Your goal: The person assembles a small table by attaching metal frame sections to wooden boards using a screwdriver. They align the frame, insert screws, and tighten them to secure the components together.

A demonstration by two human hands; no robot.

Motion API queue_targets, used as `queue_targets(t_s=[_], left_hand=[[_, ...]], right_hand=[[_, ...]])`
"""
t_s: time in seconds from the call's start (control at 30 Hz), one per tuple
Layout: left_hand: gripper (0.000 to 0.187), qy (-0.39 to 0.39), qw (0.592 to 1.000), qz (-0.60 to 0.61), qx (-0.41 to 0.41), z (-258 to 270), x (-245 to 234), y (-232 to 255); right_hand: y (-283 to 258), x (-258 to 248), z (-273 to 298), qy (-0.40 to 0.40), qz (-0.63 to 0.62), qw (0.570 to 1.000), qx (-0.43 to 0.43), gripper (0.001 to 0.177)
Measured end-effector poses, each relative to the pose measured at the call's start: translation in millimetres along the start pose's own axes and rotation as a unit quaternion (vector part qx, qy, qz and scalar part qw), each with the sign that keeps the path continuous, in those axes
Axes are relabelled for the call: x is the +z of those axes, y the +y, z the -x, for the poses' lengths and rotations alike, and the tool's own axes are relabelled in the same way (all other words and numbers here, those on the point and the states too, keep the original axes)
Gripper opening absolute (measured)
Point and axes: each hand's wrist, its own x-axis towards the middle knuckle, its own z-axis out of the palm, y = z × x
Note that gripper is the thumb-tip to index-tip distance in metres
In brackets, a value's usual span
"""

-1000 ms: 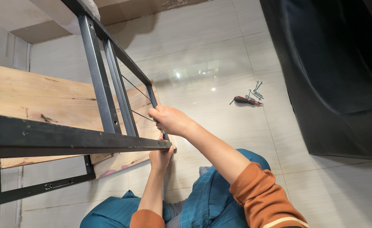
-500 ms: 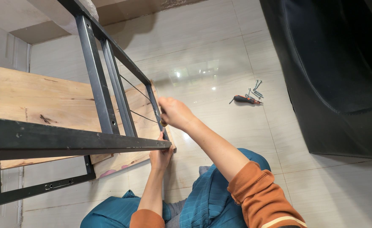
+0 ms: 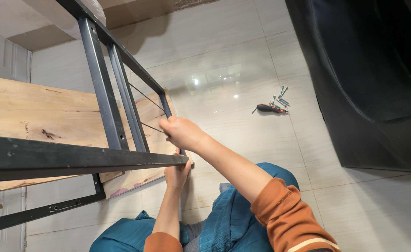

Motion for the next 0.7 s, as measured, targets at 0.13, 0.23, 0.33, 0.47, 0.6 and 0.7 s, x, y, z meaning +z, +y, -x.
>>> queue_targets(t_s=[0.13,0.23,0.33,0.47,0.6,0.7], left_hand=[[0.055,0.024,0.999,-0.015,0.040,0,2,-1],[0.062,0.013,0.999,0.003,0.047,-2,1,-1],[0.068,-0.043,0.998,-0.009,0.045,-9,-5,-8],[0.038,-0.089,0.980,-0.033,0.175,-22,-21,-21],[0.038,-0.175,0.982,-0.051,0.043,-33,-31,-25],[0.020,-0.185,0.982,-0.048,0.010,-46,-36,-25]], right_hand=[[1,1,2,0.065,0.000,0.992,0.109,0.039],[3,1,3,0.066,0.019,0.984,0.164,0.041],[4,5,5,0.081,0.023,0.986,0.144,0.039],[4,10,7,0.078,0.005,0.993,0.085,0.037],[3,14,8,0.047,0.023,0.999,0.007,0.037],[2,19,8,0.045,0.027,0.998,-0.040,0.035]])
